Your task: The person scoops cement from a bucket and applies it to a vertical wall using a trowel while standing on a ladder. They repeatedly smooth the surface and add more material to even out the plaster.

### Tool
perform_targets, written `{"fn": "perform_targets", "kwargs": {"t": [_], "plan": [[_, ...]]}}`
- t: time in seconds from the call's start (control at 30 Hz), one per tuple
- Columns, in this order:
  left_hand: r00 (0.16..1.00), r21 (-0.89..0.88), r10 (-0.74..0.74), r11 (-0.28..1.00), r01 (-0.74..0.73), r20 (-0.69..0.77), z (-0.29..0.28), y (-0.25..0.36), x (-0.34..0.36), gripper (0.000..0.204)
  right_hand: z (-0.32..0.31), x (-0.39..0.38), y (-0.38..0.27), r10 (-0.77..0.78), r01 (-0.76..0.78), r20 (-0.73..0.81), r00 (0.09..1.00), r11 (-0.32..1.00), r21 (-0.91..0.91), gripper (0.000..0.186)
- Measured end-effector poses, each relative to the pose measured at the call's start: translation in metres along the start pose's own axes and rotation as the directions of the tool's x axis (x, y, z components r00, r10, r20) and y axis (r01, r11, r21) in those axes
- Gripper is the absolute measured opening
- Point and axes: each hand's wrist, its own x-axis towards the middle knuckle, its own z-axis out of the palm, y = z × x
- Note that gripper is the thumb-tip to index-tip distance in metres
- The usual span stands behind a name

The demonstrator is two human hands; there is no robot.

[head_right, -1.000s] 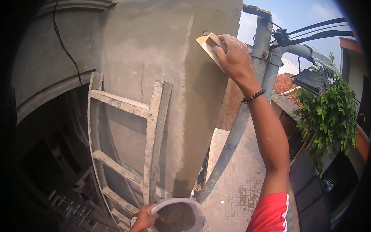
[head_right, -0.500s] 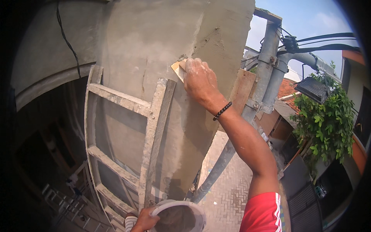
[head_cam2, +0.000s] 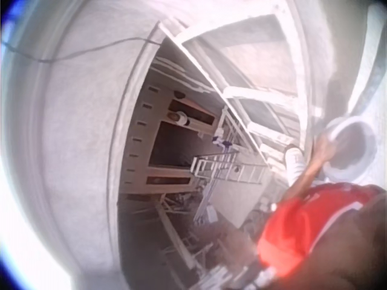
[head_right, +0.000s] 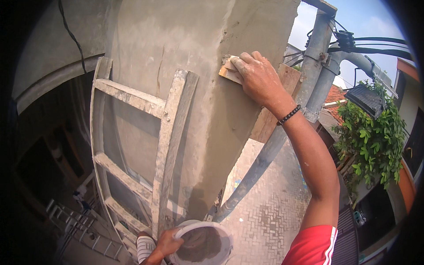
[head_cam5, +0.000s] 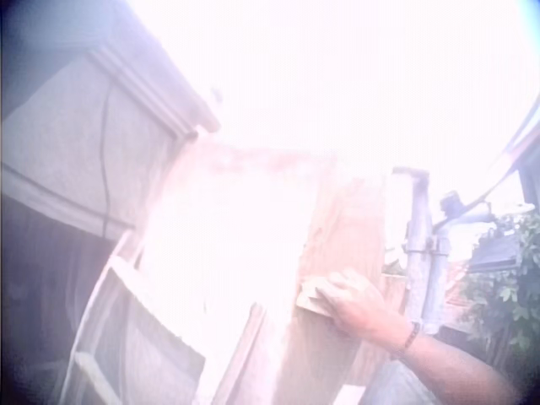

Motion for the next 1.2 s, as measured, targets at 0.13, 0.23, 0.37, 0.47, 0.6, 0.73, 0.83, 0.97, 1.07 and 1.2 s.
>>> {"fn": "perform_targets", "kwargs": {"t": [0.13, 0.23, 0.37, 0.47, 0.6, 0.73, 0.83, 0.97, 1.07, 1.2], "plan": [[0.999, -0.005, 0.018, 1.0, -0.017, 0.036, 0.0, 0.008, -0.004, 0.048, 0.073, -0.104, -0.08, -0.081, 0.075, 0.065, 0.995, 0.994, 0.078, 0.031], [0.999, 0.027, 0.017, 0.999, -0.018, 0.038, 0.001, 0.003, -0.011, 0.048, 0.09, -0.157, -0.117, -0.206, 0.165, 0.224, 0.952, 0.968, 0.19, 0.029], [0.998, 0.066, -0.063, 0.996, 0.063, -0.008, -0.003, -0.022, -0.018, 0.047, 0.027, -0.102, -0.083, -0.042, 0.0, 0.146, 0.988, 0.959, 0.282, 0.035], [0.987, 0.09, -0.162, 0.983, 0.159, 0.023, -0.003, -0.022, -0.019, 0.045, -0.034, -0.031, -0.003, 0.094, -0.085, -0.24, 0.966, 0.995, 0.047, 0.031], [0.993, 0.077, -0.12, 0.99, 0.121, -0.01, 0.002, -0.007, -0.015, 0.044, -0.043, -0.006, 0.058, 0.166, -0.204, -0.31, 0.936, 0.975, -0.092, 0.028], [0.995, -0.021, -0.092, 0.996, 0.091, -0.041, 0.01, -0.023, -0.016, 0.046, 0.007, -0.057, 0.001, 0.085, -0.1, -0.173, 0.981, 0.992, -0.079, 0.024], [0.988, -0.022, -0.15, 0.989, 0.149, -0.034, 0.006, -0.015, -0.018, 0.048, 0.059, -0.133, -0.077, -0.003, 0.003, 0.004, 1.0, 0.992, 0.126, 0.028], [0.985, -0.064, -0.147, 0.988, 0.142, -0.09, 0.004, -0.037, -0.024, 0.054, 0.117, -0.232, -0.163, -0.092, 0.024, 0.185, 0.978, 0.939, 0.343, 0.029], [0.97, -0.011, -0.211, 0.977, 0.211, -0.119, -0.004, -0.021, -0.03, 0.056, 0.126, -0.262, -0.176, -0.098, -0.133, 0.456, 0.884, 0.884, 0.447, 0.028], [0.952, -0.037, -0.251, 0.968, 0.249, -0.174, -0.008, -0.031, -0.035, 0.054, 0.055, -0.206, -0.124, 0.189, -0.702, 0.676, 0.712, 0.194, 0.685, 0.032]]}}
